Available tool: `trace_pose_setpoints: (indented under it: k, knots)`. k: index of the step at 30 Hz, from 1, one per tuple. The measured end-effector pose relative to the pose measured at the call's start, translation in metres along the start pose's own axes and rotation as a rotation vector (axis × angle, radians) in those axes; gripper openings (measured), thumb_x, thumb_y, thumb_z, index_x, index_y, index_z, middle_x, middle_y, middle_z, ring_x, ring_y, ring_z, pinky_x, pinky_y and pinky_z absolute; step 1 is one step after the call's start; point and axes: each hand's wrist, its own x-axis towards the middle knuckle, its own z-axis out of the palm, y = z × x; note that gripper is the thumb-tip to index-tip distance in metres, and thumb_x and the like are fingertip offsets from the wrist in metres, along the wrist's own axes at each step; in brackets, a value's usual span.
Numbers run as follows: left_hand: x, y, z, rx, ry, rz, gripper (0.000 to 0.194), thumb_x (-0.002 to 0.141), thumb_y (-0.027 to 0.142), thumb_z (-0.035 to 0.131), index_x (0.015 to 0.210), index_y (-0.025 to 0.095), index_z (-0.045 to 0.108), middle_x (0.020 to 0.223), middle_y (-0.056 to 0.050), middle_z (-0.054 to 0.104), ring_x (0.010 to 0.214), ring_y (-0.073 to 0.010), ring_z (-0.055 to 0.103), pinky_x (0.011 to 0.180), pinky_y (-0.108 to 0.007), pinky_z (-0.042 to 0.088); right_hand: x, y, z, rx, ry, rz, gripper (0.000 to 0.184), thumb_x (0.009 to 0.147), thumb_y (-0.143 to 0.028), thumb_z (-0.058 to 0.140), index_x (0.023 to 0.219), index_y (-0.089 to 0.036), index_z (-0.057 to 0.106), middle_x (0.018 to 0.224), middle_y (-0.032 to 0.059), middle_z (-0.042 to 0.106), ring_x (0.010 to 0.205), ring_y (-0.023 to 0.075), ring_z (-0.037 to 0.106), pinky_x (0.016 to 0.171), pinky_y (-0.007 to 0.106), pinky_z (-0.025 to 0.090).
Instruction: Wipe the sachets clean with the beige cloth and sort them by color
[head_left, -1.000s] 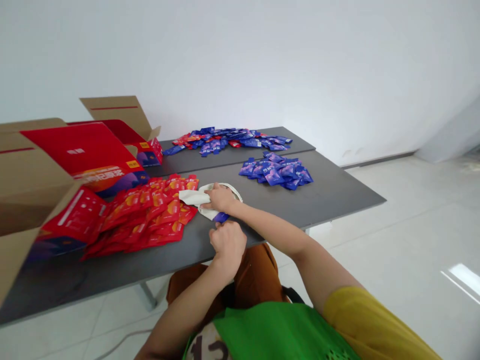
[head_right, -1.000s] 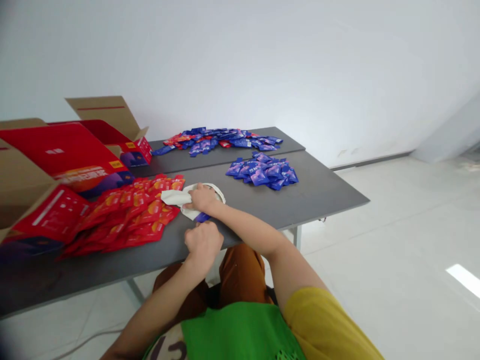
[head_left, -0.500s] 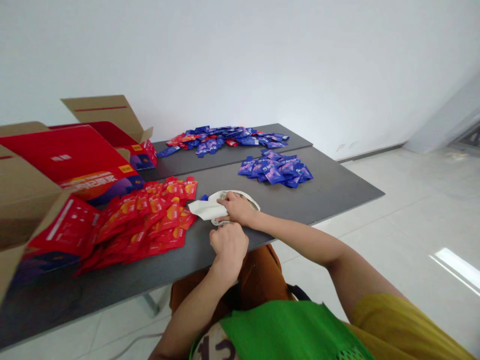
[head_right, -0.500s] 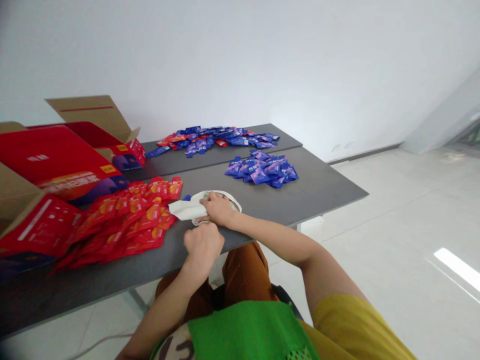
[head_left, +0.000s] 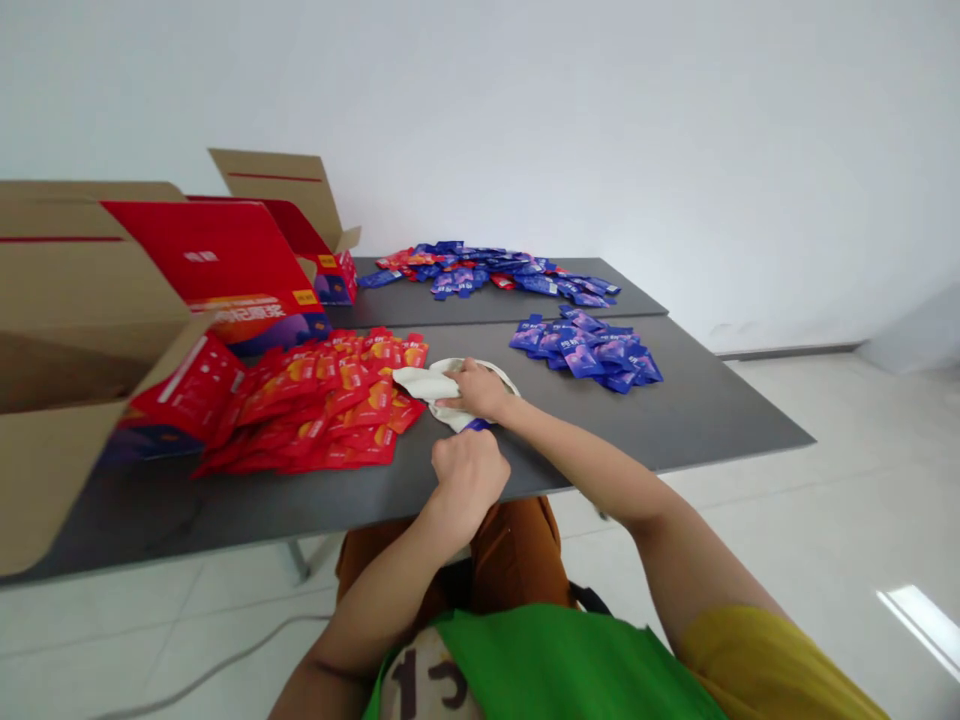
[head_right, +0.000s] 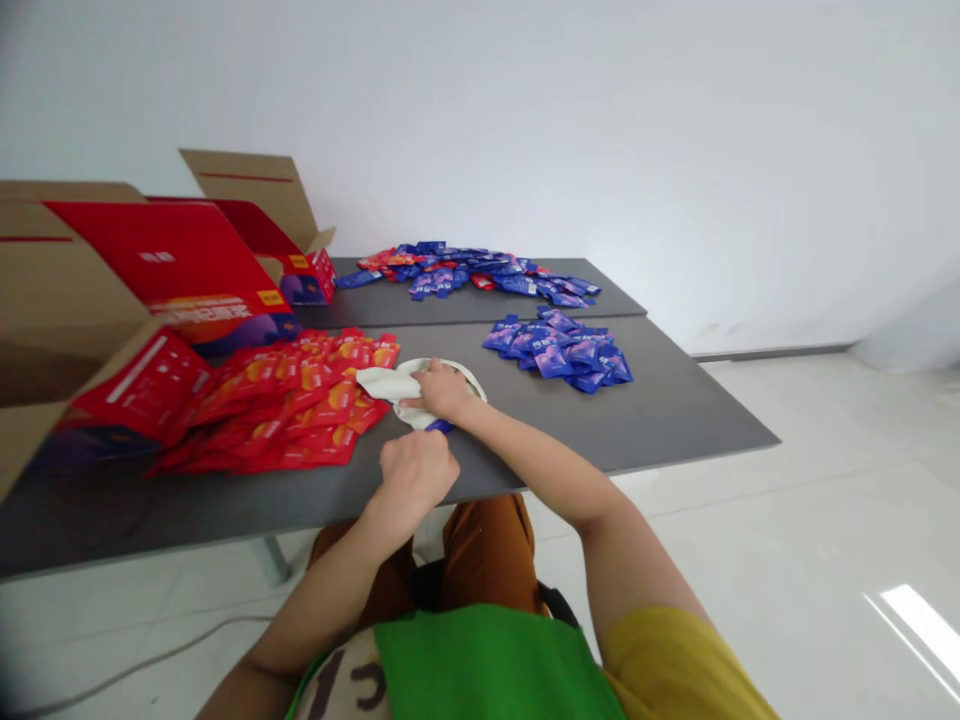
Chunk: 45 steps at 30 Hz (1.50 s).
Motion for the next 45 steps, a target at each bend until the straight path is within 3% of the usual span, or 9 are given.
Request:
trace_pose_setpoints:
  k: [6,11,15,19,24,30,36,42,45]
  knots:
    - [-0.001,-0.008,0.002,-0.009,0.01,0.075,0.035,0.083,0.015,0.041,0.092,0.005,0.074,0.087,-0.023,0.071,0.085,-0.0297,0.07,0.073,-0.037,0.05,-0.03,0.031,-0.005,0.068,-0.042,-0.173,0.065,0.082,-0.055,0.066,0.138,-0.024,0.054,0.117,0.0123,0.057,0.107,0.0249,0.057,0.093,0.034,0.044]
    - [-0.005,-0.012,0.012,-0.006,0.027,0.12,0.037,0.082,0.013,0.037,0.087,0.006,0.073,0.083,-0.022,0.071,0.081,-0.0294,0.07,0.071,-0.039,0.05,-0.051,0.034,-0.008,-0.023,-0.06,-0.159,0.069,0.079,-0.06,0.067,0.137,-0.026,0.054,0.12,0.0128,0.056,0.101,0.0258,0.06,0.088,0.035,0.046]
    - [-0.001,-0.015,0.004,0.009,0.01,0.092,0.037,0.082,0.014,0.038,0.089,0.006,0.074,0.086,-0.022,0.071,0.084,-0.0303,0.07,0.071,-0.038,0.05,-0.041,0.025,-0.009,-0.07,-0.056,-0.161,0.072,0.081,-0.068,0.058,0.138,-0.024,0.053,0.117,0.0146,0.058,0.103,0.0283,0.061,0.088,0.037,0.046]
    - [0.01,-0.009,-0.007,0.03,-0.014,0.035,0.036,0.081,0.017,0.042,0.093,0.007,0.074,0.092,-0.023,0.072,0.088,-0.0325,0.069,0.071,-0.039,0.051,-0.013,0.009,-0.01,-0.061,-0.047,-0.07,0.071,0.083,-0.074,0.048,0.135,-0.026,0.055,0.118,0.0156,0.058,0.1,0.0301,0.063,0.087,0.041,0.048]
    - [0.014,0.004,-0.003,0.063,-0.03,0.089,0.034,0.079,0.014,0.043,0.089,0.007,0.075,0.088,-0.023,0.072,0.084,-0.031,0.07,0.07,-0.038,0.051,0.011,-0.009,-0.01,-0.046,-0.046,0.028,0.07,0.083,-0.074,0.047,0.13,-0.024,0.058,0.125,0.018,0.054,0.109,0.0337,0.059,0.086,0.044,0.049]
    - [0.002,-0.004,0.004,0.082,-0.007,0.164,0.034,0.08,0.014,0.042,0.087,0.007,0.075,0.086,-0.022,0.071,0.083,-0.0293,0.07,0.071,-0.036,0.051,-0.014,-0.006,0.003,-0.117,0.115,-0.008,0.079,0.088,-0.066,0.049,0.145,-0.013,0.035,0.132,0.0217,0.048,0.12,0.034,0.048,0.094,0.05,0.043]
    - [0.003,-0.013,-0.002,0.096,-0.032,0.199,0.035,0.081,0.013,0.042,0.093,0.007,0.074,0.089,-0.023,0.071,0.087,-0.0282,0.069,0.076,-0.036,0.05,-0.049,0.014,0.008,-0.08,0.104,-0.167,0.068,0.088,-0.053,0.058,0.147,-0.024,0.037,0.129,0.0158,0.05,0.119,0.0314,0.048,0.096,0.047,0.041]
    - [-0.005,-0.019,-0.006,0.118,-0.08,0.259,0.035,0.082,0.016,0.041,0.089,0.009,0.074,0.09,-0.022,0.071,0.089,-0.0303,0.069,0.074,-0.038,0.049,-0.027,0.018,0.006,-0.013,0.106,-0.118,0.072,0.081,-0.066,0.061,0.14,-0.028,0.047,0.124,0.0116,0.054,0.114,0.0281,0.053,0.095,0.041,0.043]
    - [-0.006,-0.017,-0.001,0.113,-0.081,0.175,0.036,0.081,0.017,0.039,0.088,0.01,0.074,0.088,-0.021,0.071,0.086,-0.0314,0.069,0.071,-0.038,0.048,-0.015,0.024,-0.004,-0.038,0.104,-0.091,0.06,0.084,-0.064,0.057,0.131,-0.025,0.056,0.117,0.0096,0.059,0.105,0.0253,0.058,0.09,0.035,0.045]
